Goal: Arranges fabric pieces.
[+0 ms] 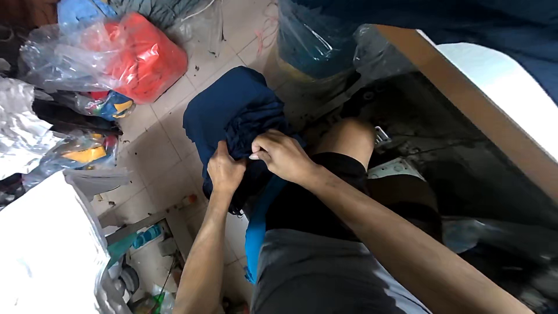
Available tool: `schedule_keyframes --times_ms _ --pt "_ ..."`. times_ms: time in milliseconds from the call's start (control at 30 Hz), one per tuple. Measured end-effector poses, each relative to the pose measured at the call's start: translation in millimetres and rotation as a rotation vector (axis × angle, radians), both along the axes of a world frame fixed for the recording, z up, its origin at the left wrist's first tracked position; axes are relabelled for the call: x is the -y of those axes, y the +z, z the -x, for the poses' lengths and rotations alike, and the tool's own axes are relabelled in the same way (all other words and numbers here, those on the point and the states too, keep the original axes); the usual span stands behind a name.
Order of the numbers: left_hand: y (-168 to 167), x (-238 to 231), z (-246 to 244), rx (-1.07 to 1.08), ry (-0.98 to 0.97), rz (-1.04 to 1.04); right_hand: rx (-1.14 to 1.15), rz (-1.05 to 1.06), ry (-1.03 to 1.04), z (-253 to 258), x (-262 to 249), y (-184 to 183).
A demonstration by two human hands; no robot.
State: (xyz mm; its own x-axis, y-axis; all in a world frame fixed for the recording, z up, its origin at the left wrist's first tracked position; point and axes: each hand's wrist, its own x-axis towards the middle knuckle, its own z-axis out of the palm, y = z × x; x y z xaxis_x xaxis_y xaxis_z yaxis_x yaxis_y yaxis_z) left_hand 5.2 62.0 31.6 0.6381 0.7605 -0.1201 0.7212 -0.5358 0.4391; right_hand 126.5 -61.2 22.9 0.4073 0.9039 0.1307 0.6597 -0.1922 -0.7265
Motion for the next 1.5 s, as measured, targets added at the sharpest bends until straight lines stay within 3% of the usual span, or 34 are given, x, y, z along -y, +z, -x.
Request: schedule_keyframes --times_ms 67,200,233,633,767,900,1000,1100,1233,1367,1500 --pt "5.0 -13.7 0.6 -0.011 0.027 0.071 0.117 -0.045 0.064 8.8 15.6 -24.9" --pt "5.6 -22.0 -3.1 -0.002 0.063 0.139 0.044 0.669 0.312 27.9 17.4 -57.4" --pt "5.6 -21.7 -3.6 -0.003 0.064 0.142 0.049 0.743 0.323 28.4 10.5 -59.7" --pt "12.9 -30.4 -1.7 -0.016 0.031 0.213 -0.068 0.923 0.393 23.7 3.3 -53.6" --pt "15.6 -37.3 -1.3 -0.030 0.008 0.219 -0.267 0.714 0.268 0.0 0.0 -13.1" --pt "22.9 -42.5 -2.8 0.032 0.003 0.242 -0.024 0.554 0.240 -27.5 -18.4 48.0" --pt "33.8 -38.2 -2.2 0.066 -0.035 0.201 0.045 0.511 0.246 -25.6 -20.9 58.8" --pt "20.1 -13.4 8.3 0.043 -0.163 0.074 0.008 0.469 0.189 -6.8 3.9 44.5" --pt "-29.4 49.2 28.1 -0.178 -0.524 0.077 -0.151 0.522 0.165 23.8 66.0 2.7" --pt "-39.8 66.2 42.1 -0.179 -0.587 0.078 0.055 0.124 -0.064 54.8 130.7 -43.6" --pt "-19.5 59.9 22.8 -0.270 -0.630 -0.061 0.010 -0.073 -0.158 54.2 149.0 -52.6"
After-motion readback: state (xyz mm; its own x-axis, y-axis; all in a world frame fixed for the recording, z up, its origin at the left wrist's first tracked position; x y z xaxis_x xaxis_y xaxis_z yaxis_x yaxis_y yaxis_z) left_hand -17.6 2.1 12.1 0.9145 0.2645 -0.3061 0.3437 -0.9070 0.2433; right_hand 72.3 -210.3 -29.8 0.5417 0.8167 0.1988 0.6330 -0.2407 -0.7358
